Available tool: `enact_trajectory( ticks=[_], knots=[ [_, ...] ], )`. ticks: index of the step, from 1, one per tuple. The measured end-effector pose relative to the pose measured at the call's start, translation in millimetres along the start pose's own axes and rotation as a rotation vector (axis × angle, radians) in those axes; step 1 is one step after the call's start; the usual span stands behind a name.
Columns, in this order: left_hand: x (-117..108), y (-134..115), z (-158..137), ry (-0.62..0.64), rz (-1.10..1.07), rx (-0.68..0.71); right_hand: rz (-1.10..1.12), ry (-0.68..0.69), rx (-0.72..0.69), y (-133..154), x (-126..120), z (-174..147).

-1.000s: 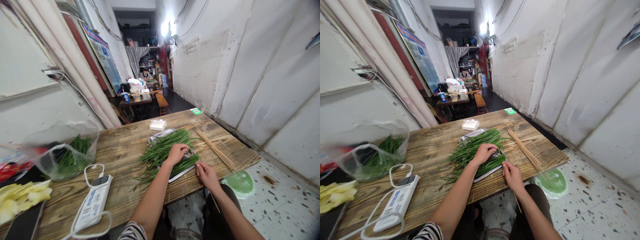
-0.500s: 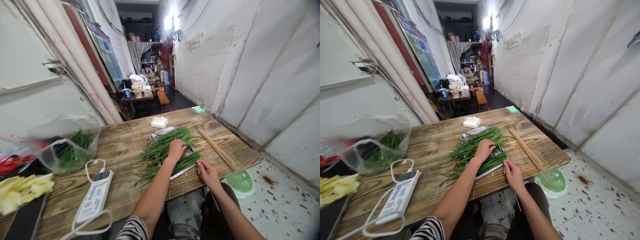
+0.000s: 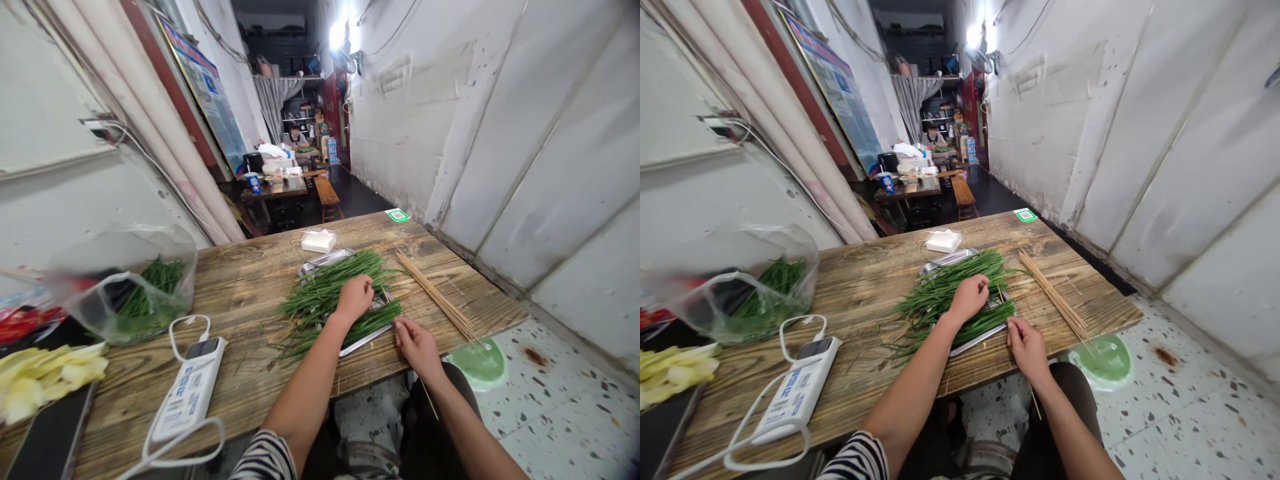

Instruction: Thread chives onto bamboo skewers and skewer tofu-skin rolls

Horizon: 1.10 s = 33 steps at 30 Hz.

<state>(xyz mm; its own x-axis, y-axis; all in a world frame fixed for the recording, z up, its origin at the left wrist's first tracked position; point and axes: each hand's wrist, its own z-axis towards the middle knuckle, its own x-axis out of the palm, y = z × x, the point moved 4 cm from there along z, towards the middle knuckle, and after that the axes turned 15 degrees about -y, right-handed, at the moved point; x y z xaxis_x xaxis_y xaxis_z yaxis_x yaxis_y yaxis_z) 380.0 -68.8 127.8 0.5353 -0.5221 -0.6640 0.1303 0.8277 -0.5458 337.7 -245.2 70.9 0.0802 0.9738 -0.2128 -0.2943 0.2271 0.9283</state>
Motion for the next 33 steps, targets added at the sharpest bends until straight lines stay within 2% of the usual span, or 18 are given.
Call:
enact_trajectory(
  ticks=[6,11,24,30,33],
  knots=[
    [10.3,1.9,-1.8,0.077,-0.177,-0.114,0.003,-0.006,0.006,0.9,-0.7,0.2],
    [10.6,2.0,-1.7,0.094,-0.221,-0.188,0.004,-0.007,0.01,0.9,-0.1,0.0],
    [9.5,-1.8,-2.9,0.096,-0.367,-0.188,0.003,-0.025,0.017,2.9,-0.3,-0.2],
    [-0.9,-3.5,0.7,0.051,-0.387,-0.053,0.014,-0.013,0.008,1.8,-0.5,-0.8],
    [-3.0,-0.9,3.0,0.005,-0.417,-0.045,0.016,-0.014,0.008,0.1,-0.7,-0.9]
  ],
)
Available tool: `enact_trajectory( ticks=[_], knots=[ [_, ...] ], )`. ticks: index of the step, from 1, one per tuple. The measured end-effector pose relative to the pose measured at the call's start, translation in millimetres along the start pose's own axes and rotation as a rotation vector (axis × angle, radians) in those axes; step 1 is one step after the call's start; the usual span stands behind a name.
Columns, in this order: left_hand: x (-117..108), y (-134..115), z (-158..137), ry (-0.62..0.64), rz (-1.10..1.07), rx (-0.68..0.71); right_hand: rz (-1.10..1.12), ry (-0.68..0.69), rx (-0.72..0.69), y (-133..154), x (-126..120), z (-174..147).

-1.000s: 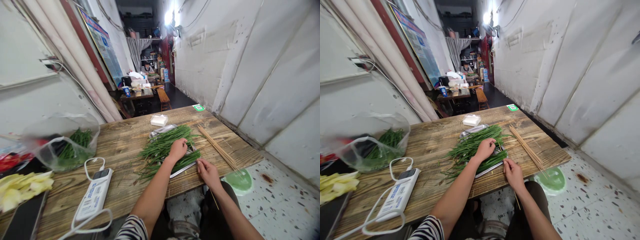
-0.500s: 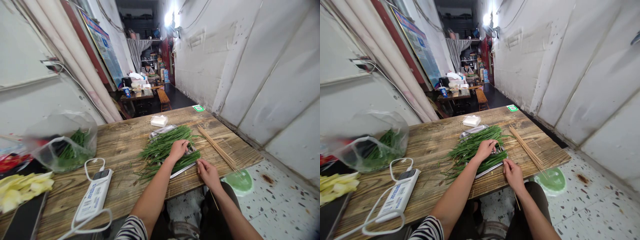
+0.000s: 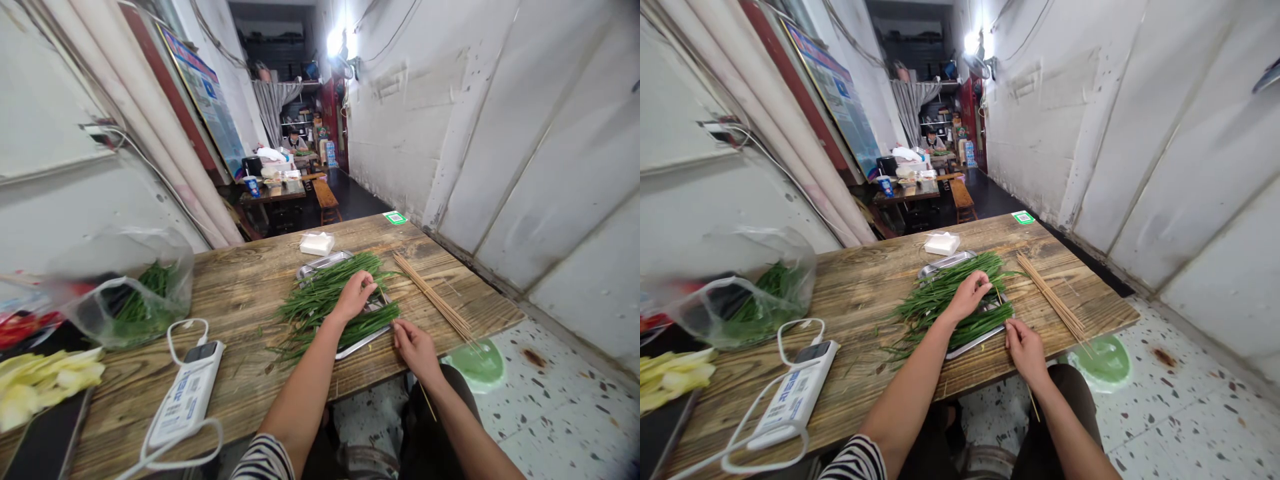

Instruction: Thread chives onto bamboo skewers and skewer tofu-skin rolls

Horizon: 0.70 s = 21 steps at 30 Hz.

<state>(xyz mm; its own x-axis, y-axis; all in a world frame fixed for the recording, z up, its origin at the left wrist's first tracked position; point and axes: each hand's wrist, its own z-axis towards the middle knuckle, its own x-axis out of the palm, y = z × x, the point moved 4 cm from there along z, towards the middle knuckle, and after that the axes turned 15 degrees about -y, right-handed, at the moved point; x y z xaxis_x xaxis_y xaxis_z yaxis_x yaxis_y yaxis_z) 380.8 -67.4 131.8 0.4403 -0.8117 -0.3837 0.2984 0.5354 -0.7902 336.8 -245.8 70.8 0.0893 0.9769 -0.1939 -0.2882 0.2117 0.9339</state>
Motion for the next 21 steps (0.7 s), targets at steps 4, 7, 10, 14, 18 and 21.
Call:
enact_trajectory(
  ticks=[4,7,10,14,18,21],
  knots=[
    [2.8,6.1,0.6,-0.01,-0.078,-0.07,-0.008,-0.003,0.007,1.0,0.0,0.3],
    [4.6,8.7,0.4,0.01,-0.051,-0.101,-0.013,0.002,0.013,2.2,0.5,0.5],
    [4.0,7.8,0.5,-0.007,0.02,-0.073,-0.004,0.001,0.011,2.8,0.7,0.8],
    [6.1,7.3,-1.6,0.013,0.072,-0.068,0.004,0.003,0.007,3.4,0.7,1.2],
    [9.2,7.2,-3.9,0.043,0.082,-0.068,-0.003,0.014,0.014,3.2,1.0,1.1],
    [9.6,6.9,-4.2,0.041,0.072,-0.06,-0.003,0.019,0.018,2.0,1.4,1.1]
  ],
)
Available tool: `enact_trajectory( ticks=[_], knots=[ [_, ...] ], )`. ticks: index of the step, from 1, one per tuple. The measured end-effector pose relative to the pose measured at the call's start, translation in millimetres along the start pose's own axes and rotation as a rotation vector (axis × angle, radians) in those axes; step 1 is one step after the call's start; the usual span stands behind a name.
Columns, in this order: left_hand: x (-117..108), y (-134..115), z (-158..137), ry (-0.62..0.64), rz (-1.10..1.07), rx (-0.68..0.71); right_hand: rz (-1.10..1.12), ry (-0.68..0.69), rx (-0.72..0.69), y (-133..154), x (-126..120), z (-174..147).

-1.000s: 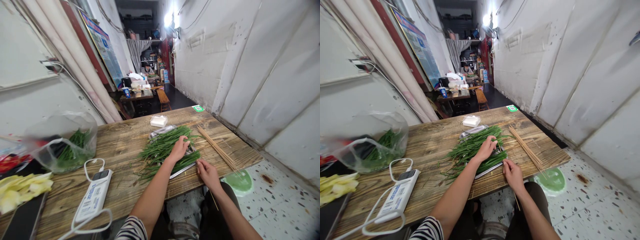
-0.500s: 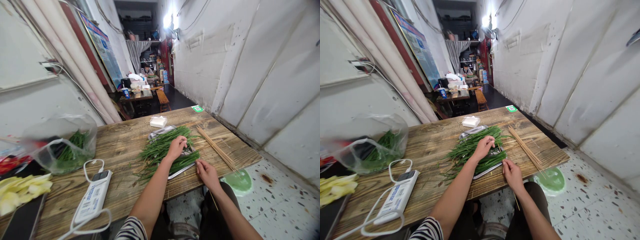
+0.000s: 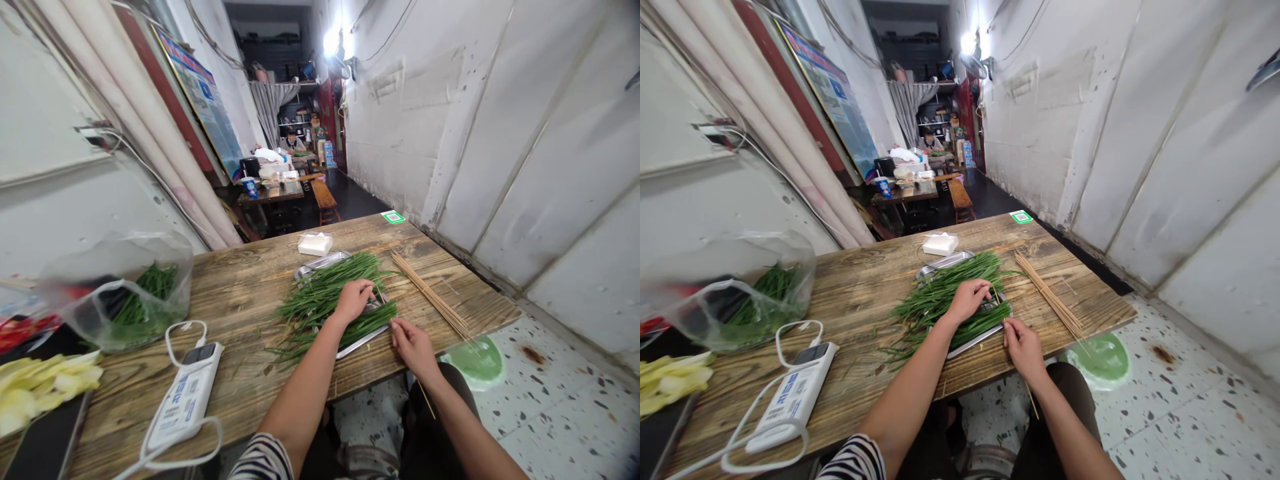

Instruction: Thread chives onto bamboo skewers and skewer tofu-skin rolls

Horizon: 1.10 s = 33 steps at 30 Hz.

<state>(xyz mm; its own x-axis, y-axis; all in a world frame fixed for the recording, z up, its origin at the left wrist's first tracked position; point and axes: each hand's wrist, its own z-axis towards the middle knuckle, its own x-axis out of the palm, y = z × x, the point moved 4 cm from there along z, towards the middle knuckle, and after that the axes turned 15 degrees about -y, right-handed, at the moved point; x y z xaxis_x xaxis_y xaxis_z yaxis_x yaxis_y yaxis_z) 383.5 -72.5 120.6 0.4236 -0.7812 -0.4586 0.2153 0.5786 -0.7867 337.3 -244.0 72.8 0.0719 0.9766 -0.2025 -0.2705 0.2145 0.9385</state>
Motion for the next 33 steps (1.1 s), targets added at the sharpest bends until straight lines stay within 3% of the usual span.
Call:
enact_trajectory(
  ticks=[26,29,33],
  knots=[
    [-4.5,-2.1,-0.7,-0.018,0.012,0.063,-0.027,-0.007,-0.025,-1.0,-0.3,0.8],
    [-3.2,-3.8,-3.0,0.041,0.007,0.058,-0.013,-0.021,-0.02,-0.6,-0.6,0.4],
    [-1.8,-10.5,-8.4,0.294,-0.073,0.081,0.014,-0.058,-0.002,0.9,-2.4,-0.7]
  ],
)
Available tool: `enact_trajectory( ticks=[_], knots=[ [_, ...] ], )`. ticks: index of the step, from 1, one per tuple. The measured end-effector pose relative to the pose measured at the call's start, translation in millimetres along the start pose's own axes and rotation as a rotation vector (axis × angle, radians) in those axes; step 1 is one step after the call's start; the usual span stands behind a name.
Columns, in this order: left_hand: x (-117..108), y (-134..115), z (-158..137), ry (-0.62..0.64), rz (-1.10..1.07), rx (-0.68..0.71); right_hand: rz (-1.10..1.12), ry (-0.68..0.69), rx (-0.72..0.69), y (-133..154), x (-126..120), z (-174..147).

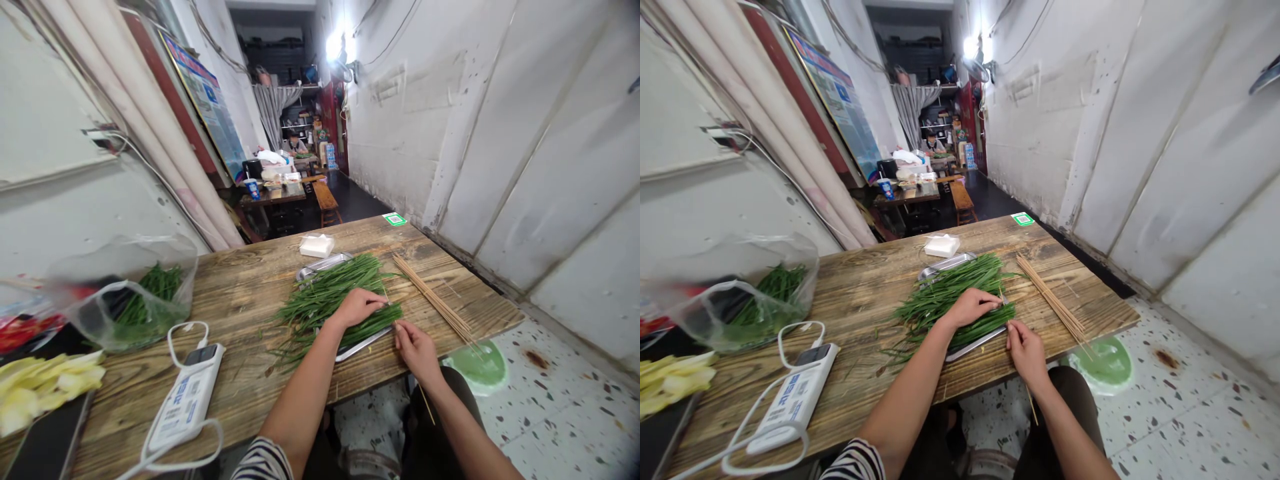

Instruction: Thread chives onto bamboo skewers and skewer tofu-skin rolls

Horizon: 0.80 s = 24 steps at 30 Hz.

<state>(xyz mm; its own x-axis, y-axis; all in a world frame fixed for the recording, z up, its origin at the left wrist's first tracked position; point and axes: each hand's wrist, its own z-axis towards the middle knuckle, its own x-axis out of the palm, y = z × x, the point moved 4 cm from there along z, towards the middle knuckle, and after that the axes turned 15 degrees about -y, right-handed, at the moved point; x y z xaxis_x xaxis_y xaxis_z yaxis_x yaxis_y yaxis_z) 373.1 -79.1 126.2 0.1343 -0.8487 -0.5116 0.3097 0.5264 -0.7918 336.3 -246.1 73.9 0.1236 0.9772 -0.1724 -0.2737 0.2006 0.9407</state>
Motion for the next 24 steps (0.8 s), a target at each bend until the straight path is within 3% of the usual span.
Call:
enact_trajectory(
  ticks=[2,3,7,13,24],
  knots=[
    [-3.2,-2.8,-0.8,0.071,-0.016,0.014,0.003,-0.003,0.005,1.4,-0.5,-0.6],
    [-7.4,-2.7,0.2,0.032,0.013,0.016,0.003,-0.002,0.006,2.1,-0.5,-0.7],
    [-25.4,5.1,5.3,-0.278,0.373,-0.01,-0.001,-0.001,-0.007,3.2,-0.1,-0.4],
    [-16.0,16.4,6.3,-0.205,0.718,-0.008,-0.022,0.002,-0.023,-0.7,0.2,0.2],
    [-12.9,12.9,8.7,-0.226,0.815,0.037,-0.022,0.01,-0.009,0.4,1.1,0.0]
  ],
)
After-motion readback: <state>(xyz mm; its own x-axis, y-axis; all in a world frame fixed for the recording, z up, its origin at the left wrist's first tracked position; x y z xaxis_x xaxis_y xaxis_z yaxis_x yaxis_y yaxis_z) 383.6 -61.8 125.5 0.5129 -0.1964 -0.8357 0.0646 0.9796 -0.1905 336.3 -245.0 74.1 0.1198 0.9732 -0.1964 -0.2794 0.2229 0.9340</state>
